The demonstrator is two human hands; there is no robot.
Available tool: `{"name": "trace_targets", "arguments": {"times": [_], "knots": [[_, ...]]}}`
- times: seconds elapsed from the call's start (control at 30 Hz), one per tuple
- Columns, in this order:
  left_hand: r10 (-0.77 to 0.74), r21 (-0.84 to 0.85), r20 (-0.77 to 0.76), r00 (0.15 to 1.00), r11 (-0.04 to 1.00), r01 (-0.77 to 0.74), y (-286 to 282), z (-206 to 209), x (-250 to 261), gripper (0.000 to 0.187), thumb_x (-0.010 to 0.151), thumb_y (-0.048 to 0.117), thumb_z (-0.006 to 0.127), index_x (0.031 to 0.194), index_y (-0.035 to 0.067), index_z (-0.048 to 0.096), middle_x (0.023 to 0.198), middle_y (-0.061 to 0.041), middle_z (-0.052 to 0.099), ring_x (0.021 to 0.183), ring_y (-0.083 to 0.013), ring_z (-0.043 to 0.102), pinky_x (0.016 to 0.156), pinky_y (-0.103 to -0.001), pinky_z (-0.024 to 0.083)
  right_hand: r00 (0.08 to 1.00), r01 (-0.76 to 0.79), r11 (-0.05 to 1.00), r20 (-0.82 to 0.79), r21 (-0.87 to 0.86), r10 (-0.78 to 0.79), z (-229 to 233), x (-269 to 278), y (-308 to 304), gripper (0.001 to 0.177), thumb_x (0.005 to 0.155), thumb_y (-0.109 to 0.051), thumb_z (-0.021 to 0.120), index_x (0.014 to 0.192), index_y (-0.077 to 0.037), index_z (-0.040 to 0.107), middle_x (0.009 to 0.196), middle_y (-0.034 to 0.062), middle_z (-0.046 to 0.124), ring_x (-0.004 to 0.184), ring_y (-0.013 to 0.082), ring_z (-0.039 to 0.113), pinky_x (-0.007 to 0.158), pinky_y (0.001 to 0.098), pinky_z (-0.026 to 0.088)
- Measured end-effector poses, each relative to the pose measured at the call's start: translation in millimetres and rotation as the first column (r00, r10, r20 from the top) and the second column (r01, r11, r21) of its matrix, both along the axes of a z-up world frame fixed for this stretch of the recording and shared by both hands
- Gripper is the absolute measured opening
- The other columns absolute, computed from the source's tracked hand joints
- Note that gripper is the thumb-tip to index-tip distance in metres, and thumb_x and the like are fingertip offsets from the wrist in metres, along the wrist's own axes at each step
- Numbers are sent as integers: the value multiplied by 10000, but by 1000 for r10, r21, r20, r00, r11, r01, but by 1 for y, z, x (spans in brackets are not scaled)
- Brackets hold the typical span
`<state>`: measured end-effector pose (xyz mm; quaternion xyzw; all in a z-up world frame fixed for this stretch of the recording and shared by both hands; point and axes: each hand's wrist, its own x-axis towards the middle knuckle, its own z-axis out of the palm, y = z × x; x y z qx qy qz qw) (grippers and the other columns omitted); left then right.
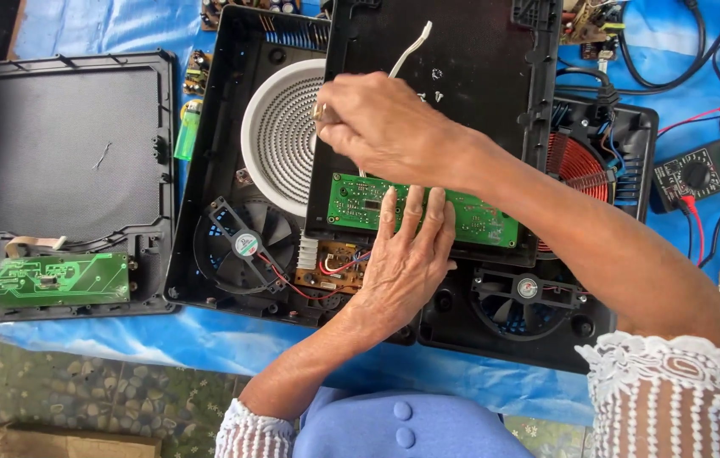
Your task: The person uses a screwdriver to remove screws from a green circuit board inside a black electronic device. They then use a soldering iron to work on the board's components and a desoldering pump to remove solder. The person continues to manipulate the board and components with their hands and tools throughout the process.
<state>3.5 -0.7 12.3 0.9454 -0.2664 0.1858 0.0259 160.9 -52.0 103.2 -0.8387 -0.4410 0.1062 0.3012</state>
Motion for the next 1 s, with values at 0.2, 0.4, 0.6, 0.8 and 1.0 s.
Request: {"name": "trace_targets", "arguments": {"times": [0.2,0.4,0.6,0.8,1.0], "knots": [[-82,-233,-72,994,970,63,9,10,1,883,685,330,973,1382,-17,556,1455,-187,522,1413,-413,462,1199,-685,305,982,-34,946,186,322,-28,24,-35,-17,256,1121,-324,521,1079,-93,623,1015,84,503,896,235,438,856,399,395],[-182,-464,-6,983,871,159,40,30,-8,257,965,164,701,1164,4,672,1226,-186,683,1175,-341,652,1173,-568,353,998,-44,855,62,516,14,25,-50,-28,287,1085,-300,513,1106,-27,599,1047,95,577,944,212,572,862,330,499],[251,-557,-48,967,797,-235,104,21,24,123,1057,141,549,1114,92,647,959,-53,665,879,-264,584,816,-413,387,993,51,849,-117,526,13,5,-52,-30,171,1088,-239,575,1127,-77,612,1079,82,602,992,190,596,874,309,509],[227,-523,-23,974,827,-205,116,-1,41,140,1024,115,634,1154,145,675,905,-34,508,829,-270,453,769,-445,331,995,54,849,-98,525,-3,-8,-49,-25,162,1084,-257,584,1115,-101,613,1040,60,587,918,182,547,843,314,478],[161,-541,-118,980,817,-200,118,-3,43,84,953,111,674,1019,130,721,909,-28,466,863,-265,486,833,-417,366,987,125,822,-156,556,-45,-21,-45,-22,97,1030,-174,678,1084,-97,704,1035,60,655,911,197,594,846,347,501]]}}
